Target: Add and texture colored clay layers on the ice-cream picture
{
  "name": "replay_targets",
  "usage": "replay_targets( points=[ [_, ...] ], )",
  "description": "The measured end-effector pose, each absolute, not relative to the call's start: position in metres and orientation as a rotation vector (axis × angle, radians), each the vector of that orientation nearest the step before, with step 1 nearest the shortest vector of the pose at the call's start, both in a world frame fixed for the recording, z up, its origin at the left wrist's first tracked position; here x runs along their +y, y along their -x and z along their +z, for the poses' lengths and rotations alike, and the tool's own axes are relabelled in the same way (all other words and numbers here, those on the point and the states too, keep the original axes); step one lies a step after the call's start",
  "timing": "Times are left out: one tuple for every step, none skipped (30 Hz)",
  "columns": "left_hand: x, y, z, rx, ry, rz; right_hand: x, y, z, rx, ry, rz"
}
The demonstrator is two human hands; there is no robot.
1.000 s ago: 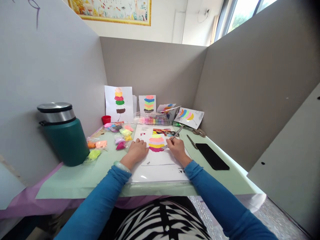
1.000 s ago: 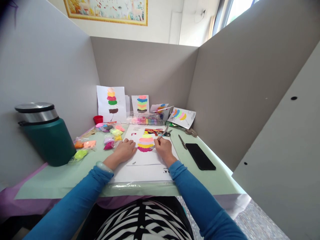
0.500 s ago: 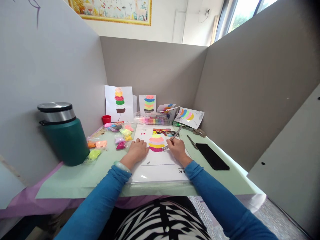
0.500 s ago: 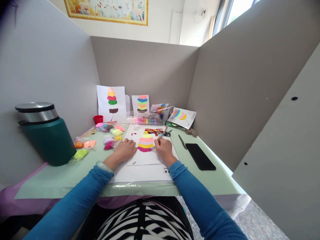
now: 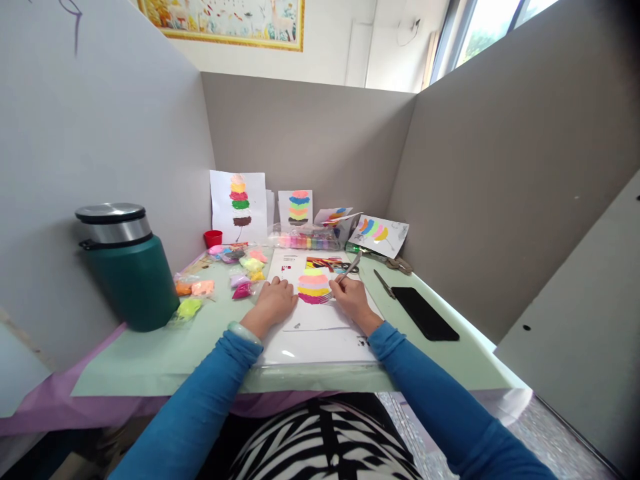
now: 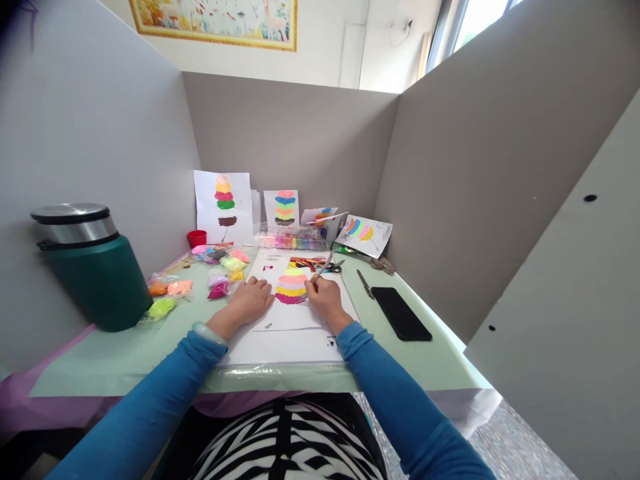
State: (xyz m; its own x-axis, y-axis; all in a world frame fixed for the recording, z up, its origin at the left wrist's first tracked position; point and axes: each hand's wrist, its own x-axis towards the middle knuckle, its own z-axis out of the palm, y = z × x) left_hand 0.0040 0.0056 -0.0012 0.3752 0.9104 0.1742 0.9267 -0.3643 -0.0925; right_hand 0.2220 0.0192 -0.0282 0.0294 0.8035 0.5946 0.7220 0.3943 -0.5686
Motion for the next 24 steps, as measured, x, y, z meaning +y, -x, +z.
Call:
replay_targets(
  points=[
    [0.0054, -0.004, -0.0009, -1.662, 2.457, -0.139, 0.0191, -0.2217, -0.0282, -1.716, 1.343, 0.111],
    [0.0052, -0.0041, -0.0006, -1.664, 2.458, -0.139, 0.0191, -0.2217, -0.0281, -1.709, 1.346, 0.104],
    [0.005, -0.0042, -0.0004, -1.664, 2.458, -0.138, 0.019, -0.2219, -0.0279, -1.692, 1.356, 0.091],
    [0.0049, -0.0043, -0.0002, -1.662, 2.458, -0.137, 0.019, -0.2223, -0.0277, -1.673, 1.367, 0.08],
    [0.0048, -0.0043, -0.0001, -1.662, 2.458, -0.134, 0.0189, -0.2227, -0.0275, -1.659, 1.372, 0.076],
    [0.0049, -0.0044, -0.0001, -1.663, 2.457, -0.131, 0.0188, -0.223, -0.0274, -1.653, 1.371, 0.081],
    [0.005, -0.0044, -0.0002, -1.666, 2.456, -0.127, 0.0186, -0.2231, -0.0273, -1.659, 1.363, 0.093],
    [0.0052, -0.0044, -0.0003, -1.668, 2.454, -0.125, 0.0184, -0.2231, -0.0273, -1.673, 1.353, 0.108],
    [0.0054, -0.0044, -0.0005, -1.67, 2.452, -0.123, 0.0182, -0.2229, -0.0273, -1.689, 1.345, 0.118],
    [0.0055, -0.0044, -0.0007, -1.67, 2.451, -0.123, 0.018, -0.2226, -0.0273, -1.703, 1.344, 0.121],
    [0.0056, -0.0044, -0.0009, -1.668, 2.451, -0.123, 0.0179, -0.2225, -0.0272, -1.71, 1.348, 0.116],
    [0.0056, -0.0044, -0.001, -1.665, 2.451, -0.125, 0.0178, -0.2224, -0.027, -1.711, 1.353, 0.11],
    [0.0055, -0.0043, -0.0011, -1.661, 2.452, -0.127, 0.0178, -0.2226, -0.0268, -1.702, 1.356, 0.104],
    [0.0054, -0.0043, -0.0011, -1.657, 2.451, -0.129, 0.0178, -0.223, -0.0265, -1.687, 1.356, 0.102],
    [0.0052, -0.0042, -0.0011, -1.654, 2.451, -0.129, 0.0179, -0.2236, -0.0263, -1.668, 1.353, 0.1],
    [0.0052, -0.0042, -0.001, -1.653, 2.45, -0.128, 0.0181, -0.2242, -0.0261, -1.649, 1.351, 0.097],
    [0.0052, -0.0041, -0.0009, -1.654, 2.449, -0.125, 0.0183, -0.2248, -0.0261, -1.635, 1.351, 0.091],
    [0.0053, -0.0041, -0.0008, -1.655, 2.45, -0.121, 0.0187, -0.2253, -0.0262, -1.627, 1.356, 0.08],
    [0.0054, -0.004, -0.0008, -1.656, 2.451, -0.12, 0.019, -0.2255, -0.0264, -1.627, 1.364, 0.066],
    [0.0056, -0.004, -0.0009, -1.658, 2.452, -0.12, 0.0193, -0.2253, -0.0268, -1.635, 1.374, 0.055],
    [0.0059, -0.0039, -0.001, -1.659, 2.452, -0.122, 0.0194, -0.225, -0.0272, -1.647, 1.382, 0.049],
    [0.0061, -0.0039, -0.0012, -1.66, 2.452, -0.128, 0.0194, -0.2243, -0.0276, -1.664, 1.384, 0.052],
    [0.0063, -0.0038, -0.0015, -1.66, 2.454, -0.135, 0.0192, -0.2235, -0.028, -1.683, 1.379, 0.062],
    [0.0064, -0.0038, -0.0017, -1.66, 2.455, -0.141, 0.0189, -0.2227, -0.0282, -1.701, 1.367, 0.076]
  ],
)
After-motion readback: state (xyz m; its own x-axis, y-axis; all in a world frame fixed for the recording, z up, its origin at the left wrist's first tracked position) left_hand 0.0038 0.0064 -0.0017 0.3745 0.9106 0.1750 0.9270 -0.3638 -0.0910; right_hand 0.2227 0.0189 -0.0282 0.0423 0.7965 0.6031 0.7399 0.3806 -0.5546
